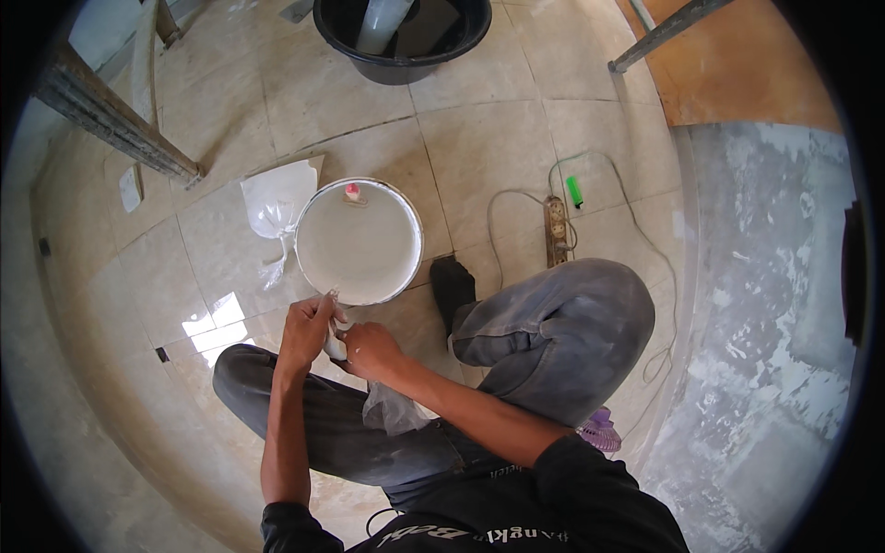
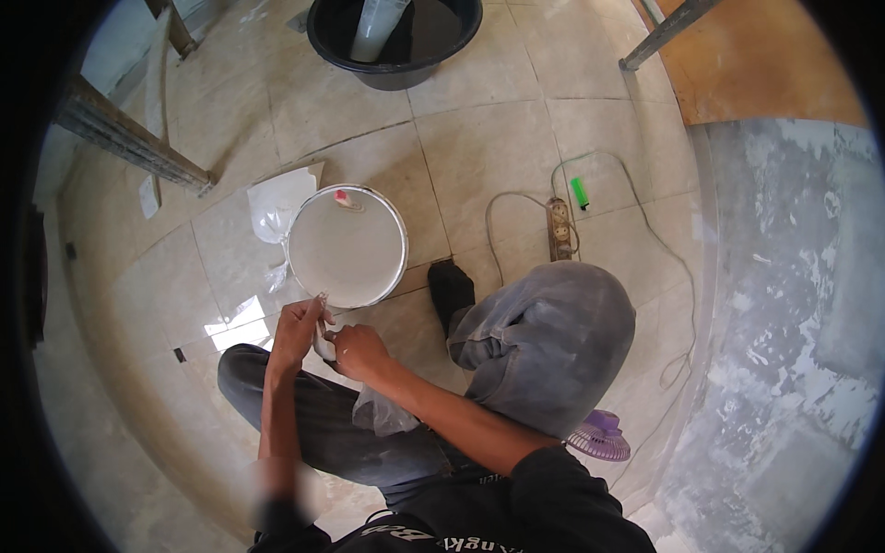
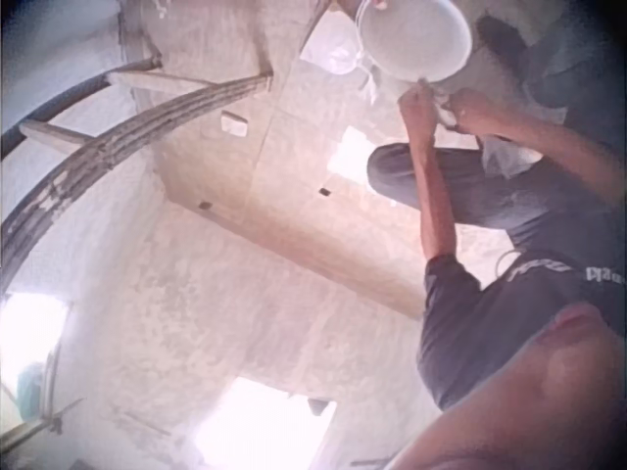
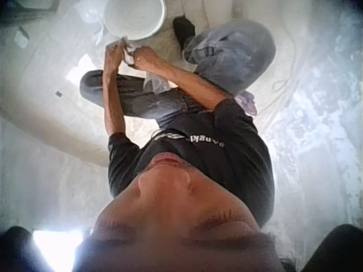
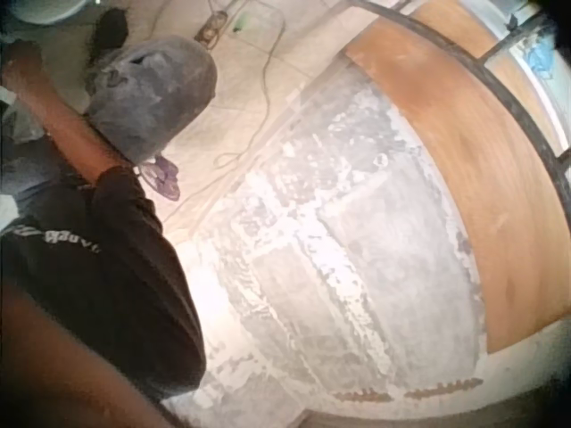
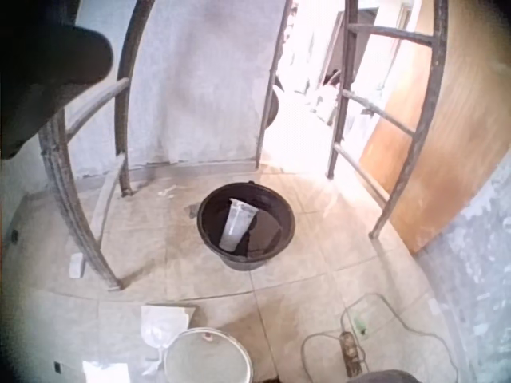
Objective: The person mixes white paint in a bucket using a wooden brush, pours some into a smaller container, and then pours powder from a plastic bag into the bucket, stirring it by hand.
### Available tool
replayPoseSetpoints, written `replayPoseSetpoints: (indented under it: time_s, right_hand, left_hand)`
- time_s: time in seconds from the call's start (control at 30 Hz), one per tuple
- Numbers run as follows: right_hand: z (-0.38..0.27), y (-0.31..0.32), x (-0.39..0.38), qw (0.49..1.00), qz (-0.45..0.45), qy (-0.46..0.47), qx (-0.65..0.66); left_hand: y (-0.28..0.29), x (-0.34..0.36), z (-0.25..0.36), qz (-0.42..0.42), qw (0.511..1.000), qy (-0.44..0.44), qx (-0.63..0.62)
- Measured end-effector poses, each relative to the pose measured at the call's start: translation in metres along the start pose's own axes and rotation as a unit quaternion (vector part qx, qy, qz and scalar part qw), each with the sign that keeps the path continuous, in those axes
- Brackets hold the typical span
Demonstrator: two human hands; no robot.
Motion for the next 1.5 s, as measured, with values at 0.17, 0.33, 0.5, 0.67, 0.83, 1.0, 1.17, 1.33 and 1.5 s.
replayPoseSetpoints:
  time_s: [0.17, 0.33, 0.5, 0.67, 0.83, 1.0, 1.17, 1.33, 1.5]
  right_hand:
    - [0.013, -0.011, 0.004, 0.998, -0.026, -0.017, -0.058]
    - [0.013, -0.012, 0.004, 0.999, -0.013, -0.002, -0.040]
    - [0.009, -0.009, 0.006, 0.998, 0.018, -0.013, -0.058]
    - [0.004, -0.002, 0.006, 0.996, 0.079, 0.020, 0.022]
    - [0.000, -0.005, 0.007, 0.997, 0.078, -0.005, 0.006]
    - [0.001, -0.015, 0.004, 0.998, -0.033, -0.053, -0.006]
    - [-0.003, -0.014, 0.004, 0.997, -0.064, -0.035, 0.015]
    - [-0.003, -0.023, 0.006, 0.997, -0.076, -0.016, 0.006]
    - [-0.007, -0.029, 0.010, 0.998, -0.054, 0.034, -0.028]
  left_hand:
    - [-0.007, -0.003, -0.002, -0.053, 0.994, -0.095, 0.021]
    - [-0.007, -0.010, 0.002, -0.052, 0.993, -0.095, 0.037]
    - [-0.001, -0.021, 0.016, -0.050, 0.978, -0.165, 0.118]
    - [0.014, -0.026, 0.014, 0.001, 0.975, -0.165, 0.149]
    - [0.042, -0.023, 0.007, 0.086, 0.969, -0.208, 0.106]
    - [0.066, -0.022, 0.010, 0.218, 0.944, -0.232, 0.091]
    - [0.070, -0.024, 0.015, 0.272, 0.900, -0.253, 0.228]
    - [0.078, -0.010, -0.006, 0.303, 0.891, -0.186, 0.281]
    - [0.087, -0.002, -0.023, 0.354, 0.896, -0.158, 0.217]
Point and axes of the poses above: each hand's wrist, its own x-axis towards the middle knuckle, its own y-axis out of the back of the hand, z = x × y, the point moved 6 cm from there along x, towards the middle knuckle, and after that the axes turned 9 degrees about -z, right-handed, at the moved point
